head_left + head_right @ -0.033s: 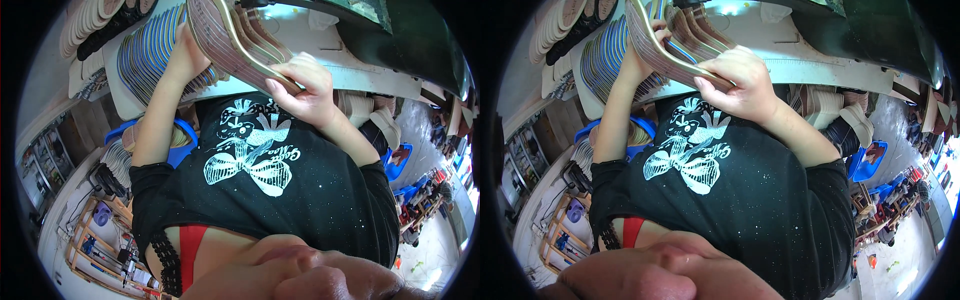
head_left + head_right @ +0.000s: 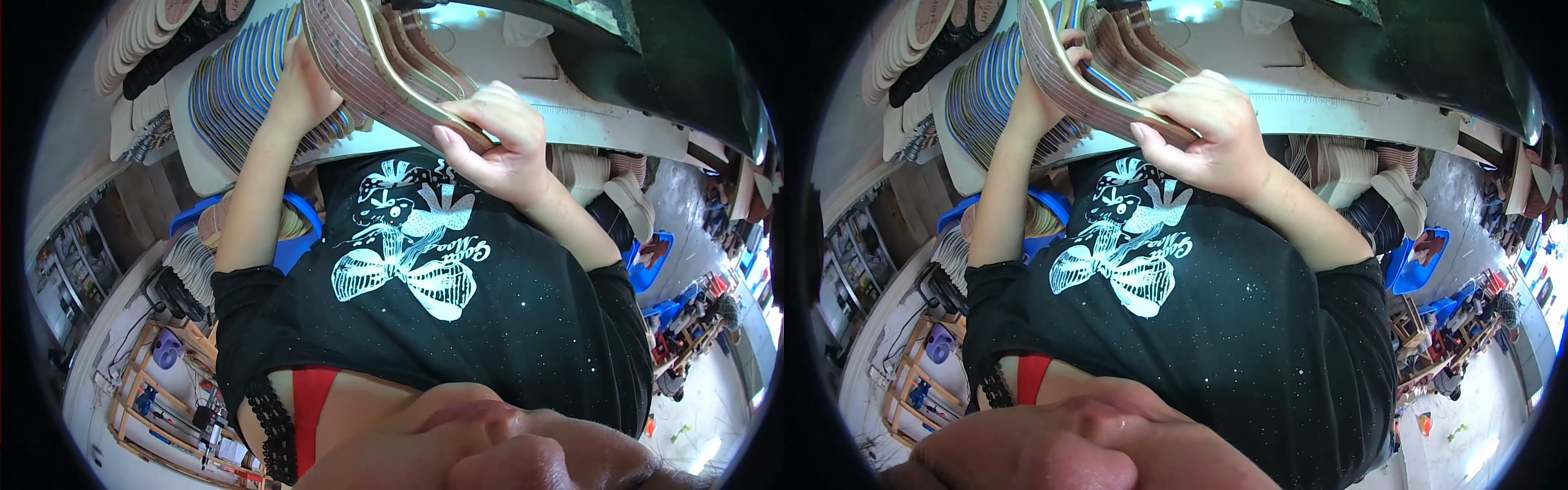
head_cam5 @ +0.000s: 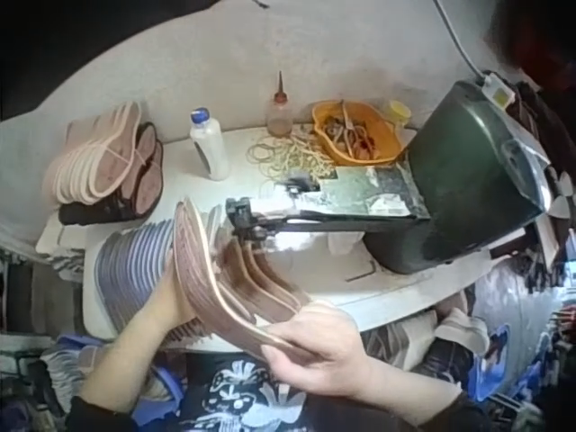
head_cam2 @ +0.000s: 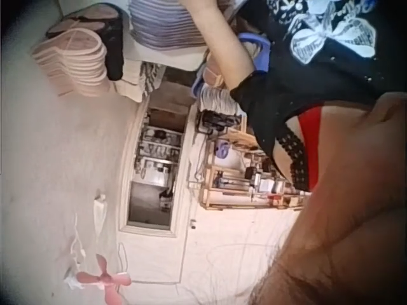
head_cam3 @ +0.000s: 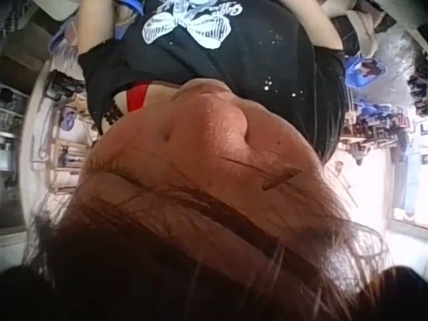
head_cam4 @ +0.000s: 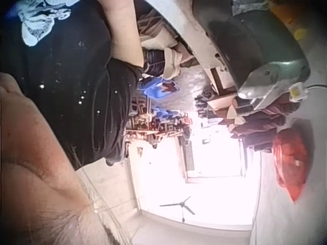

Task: The recorder is assembling or inspecting shoe insoles by aligning and stacking them at a workbench.

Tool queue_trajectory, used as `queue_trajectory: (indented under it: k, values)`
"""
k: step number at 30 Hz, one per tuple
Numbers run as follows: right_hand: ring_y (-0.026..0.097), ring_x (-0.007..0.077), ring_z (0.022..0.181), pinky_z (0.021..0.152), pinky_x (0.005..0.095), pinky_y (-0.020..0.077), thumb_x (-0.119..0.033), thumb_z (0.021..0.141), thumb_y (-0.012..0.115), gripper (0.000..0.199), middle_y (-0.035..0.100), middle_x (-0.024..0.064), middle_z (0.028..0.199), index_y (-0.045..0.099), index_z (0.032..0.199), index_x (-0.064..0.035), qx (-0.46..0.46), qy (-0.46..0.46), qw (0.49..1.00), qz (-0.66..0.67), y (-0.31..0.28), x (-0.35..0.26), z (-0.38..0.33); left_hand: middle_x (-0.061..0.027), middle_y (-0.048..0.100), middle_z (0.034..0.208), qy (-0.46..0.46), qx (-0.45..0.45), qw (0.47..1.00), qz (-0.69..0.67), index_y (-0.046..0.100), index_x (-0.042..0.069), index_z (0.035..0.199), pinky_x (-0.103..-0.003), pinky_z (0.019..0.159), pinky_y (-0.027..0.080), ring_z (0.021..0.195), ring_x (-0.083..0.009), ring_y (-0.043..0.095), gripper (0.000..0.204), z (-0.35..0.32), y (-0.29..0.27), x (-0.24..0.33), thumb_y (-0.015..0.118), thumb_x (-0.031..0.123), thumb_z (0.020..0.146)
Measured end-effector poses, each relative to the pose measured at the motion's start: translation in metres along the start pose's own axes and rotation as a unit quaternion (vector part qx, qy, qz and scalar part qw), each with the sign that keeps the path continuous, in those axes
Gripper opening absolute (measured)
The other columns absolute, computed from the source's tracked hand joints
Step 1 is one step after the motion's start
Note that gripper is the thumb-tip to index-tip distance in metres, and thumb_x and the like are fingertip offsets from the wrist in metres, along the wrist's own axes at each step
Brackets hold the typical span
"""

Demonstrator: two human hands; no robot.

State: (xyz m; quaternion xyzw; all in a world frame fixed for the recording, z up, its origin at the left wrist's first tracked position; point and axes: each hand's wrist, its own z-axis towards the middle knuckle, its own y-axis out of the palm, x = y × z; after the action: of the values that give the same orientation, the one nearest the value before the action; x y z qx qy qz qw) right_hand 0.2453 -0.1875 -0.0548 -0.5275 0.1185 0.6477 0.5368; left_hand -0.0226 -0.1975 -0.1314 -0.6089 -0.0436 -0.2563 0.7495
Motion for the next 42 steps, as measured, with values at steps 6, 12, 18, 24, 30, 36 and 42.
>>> queue_trajectory:
  k: [6, 12, 18, 24, 30, 36, 42]
  values:
    - [0.058, 0.0183, 0.058, 0.057, 0.0294, 0.0411, -0.011, 0.070, 0.073, 0.014, 0.063, 0.0056, 0.066, 0.067, 0.080, -0.0037, 0.009, 0.026, 0.999, 0.023, -0.003, -0.008, 0.002, -0.0177, 0.057, 0.115, 0.018, -0.019, 0.999, -0.047, 0.058, 0.002, 0.103, -0.035, 0.085, 0.046, 0.098, -0.0286, 0.059, 0.022, -0.007, -0.007, 0.029, 0.057, 0.015, 0.085]
    - [0.065, 0.0111, 0.082, 0.074, 0.0234, 0.0512, -0.012, 0.079, 0.075, 0.025, 0.068, 0.0078, 0.090, 0.062, 0.096, 0.0012, 0.026, 0.155, 0.952, 0.262, 0.007, -0.018, 0.003, -0.0214, 0.056, 0.116, -0.180, -0.020, 0.734, -0.655, 0.051, -0.007, 0.116, -0.039, 0.095, 0.043, 0.109, -0.0267, 0.055, 0.079, -0.014, -0.028, 0.105, 0.038, 0.065, 0.084]
    - [0.064, 0.0111, 0.087, 0.075, 0.0214, 0.0504, -0.005, 0.086, 0.066, 0.017, 0.066, 0.0102, 0.094, 0.056, 0.096, 0.0031, 0.109, 0.197, 0.906, 0.358, 0.025, -0.025, 0.001, -0.0171, 0.055, 0.120, -0.129, 0.173, 0.542, -0.812, 0.044, -0.002, 0.128, -0.042, 0.102, 0.037, 0.117, -0.0267, 0.051, 0.112, -0.017, -0.014, 0.144, 0.016, 0.090, 0.070]
    - [0.061, 0.0113, 0.065, 0.058, 0.0235, 0.0485, -0.007, 0.082, 0.068, 0.011, 0.066, 0.0079, 0.080, 0.067, 0.089, 0.0001, -0.049, 0.134, 0.988, 0.065, 0.002, -0.019, 0.006, -0.0083, 0.065, 0.097, -0.289, 0.203, 0.616, -0.704, 0.059, -0.004, 0.106, -0.022, 0.077, 0.048, 0.089, -0.0105, 0.062, 0.019, -0.022, -0.025, 0.156, 0.058, 0.004, 0.089]
    - [0.063, 0.0241, 0.064, 0.059, 0.0310, 0.0508, -0.010, 0.076, 0.069, 0.010, 0.064, 0.0106, 0.073, 0.067, 0.082, -0.0020, -0.129, 0.087, 0.985, -0.080, -0.027, -0.027, 0.010, -0.0078, 0.066, 0.091, -0.266, 0.155, 0.716, -0.627, 0.061, -0.003, 0.104, -0.023, 0.075, 0.049, 0.082, -0.0101, 0.062, 0.018, -0.026, -0.017, 0.163, 0.059, 0.006, 0.089]
    - [0.064, 0.0300, 0.063, 0.055, 0.0374, 0.0498, -0.017, 0.068, 0.065, 0.011, 0.062, 0.0124, 0.062, 0.064, 0.064, -0.0067, -0.337, -0.026, 0.890, -0.306, -0.038, -0.057, 0.029, -0.0082, 0.065, 0.091, -0.267, 0.135, 0.766, -0.569, 0.062, -0.004, 0.099, -0.026, 0.074, 0.049, 0.082, -0.0137, 0.062, 0.014, -0.027, -0.022, 0.177, 0.059, 0.001, 0.086]
    - [0.062, 0.0305, 0.058, 0.052, 0.0398, 0.0491, -0.029, 0.067, 0.068, 0.022, 0.060, 0.0108, 0.059, 0.062, 0.066, -0.0077, -0.333, -0.032, 0.912, -0.238, -0.019, -0.032, 0.028, -0.0012, 0.061, 0.081, -0.343, 0.190, 0.777, -0.492, 0.062, -0.011, 0.087, -0.025, 0.059, 0.045, 0.070, -0.0070, 0.055, 0.029, -0.052, 0.010, 0.159, 0.049, 0.014, 0.097]
